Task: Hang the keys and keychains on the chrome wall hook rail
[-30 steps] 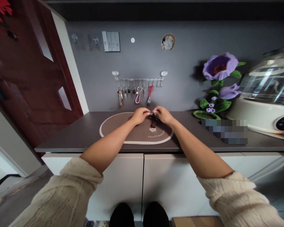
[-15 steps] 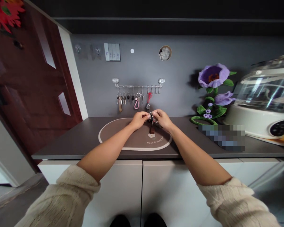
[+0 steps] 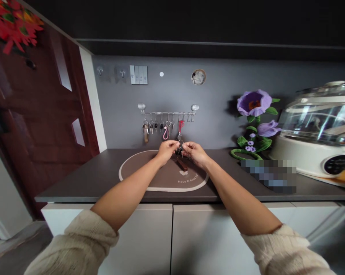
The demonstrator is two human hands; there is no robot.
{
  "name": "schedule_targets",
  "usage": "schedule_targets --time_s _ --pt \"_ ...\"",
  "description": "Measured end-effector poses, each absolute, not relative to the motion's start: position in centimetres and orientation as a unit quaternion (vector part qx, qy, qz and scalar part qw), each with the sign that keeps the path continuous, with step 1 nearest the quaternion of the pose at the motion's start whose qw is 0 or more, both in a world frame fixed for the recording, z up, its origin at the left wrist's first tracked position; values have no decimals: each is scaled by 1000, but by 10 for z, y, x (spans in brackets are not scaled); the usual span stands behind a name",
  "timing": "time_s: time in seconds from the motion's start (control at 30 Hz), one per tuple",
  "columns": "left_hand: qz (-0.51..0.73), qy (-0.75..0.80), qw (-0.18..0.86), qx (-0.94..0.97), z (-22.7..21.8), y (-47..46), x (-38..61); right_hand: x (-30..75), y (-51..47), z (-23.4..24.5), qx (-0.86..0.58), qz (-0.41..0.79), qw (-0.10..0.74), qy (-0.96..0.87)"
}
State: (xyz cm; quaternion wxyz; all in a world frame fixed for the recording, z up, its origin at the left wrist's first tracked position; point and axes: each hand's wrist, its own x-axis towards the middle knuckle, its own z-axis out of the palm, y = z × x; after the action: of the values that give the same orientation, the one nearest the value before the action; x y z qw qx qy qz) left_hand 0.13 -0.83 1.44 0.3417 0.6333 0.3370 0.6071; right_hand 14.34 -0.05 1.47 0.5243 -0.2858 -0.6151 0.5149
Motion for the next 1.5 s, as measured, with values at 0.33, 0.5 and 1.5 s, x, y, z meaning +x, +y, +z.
schedule_targets --time_s 0.33,0.5,1.5 --pt "609 320 366 627 14 -10 3 143 0 14 -277 470 535 -645" --pt "613 322 371 618 13 -9 3 143 -1 15 -276 460 549 -641" --pt "626 377 320 603 6 -1 2 141 30 100 -336 471 601 -552"
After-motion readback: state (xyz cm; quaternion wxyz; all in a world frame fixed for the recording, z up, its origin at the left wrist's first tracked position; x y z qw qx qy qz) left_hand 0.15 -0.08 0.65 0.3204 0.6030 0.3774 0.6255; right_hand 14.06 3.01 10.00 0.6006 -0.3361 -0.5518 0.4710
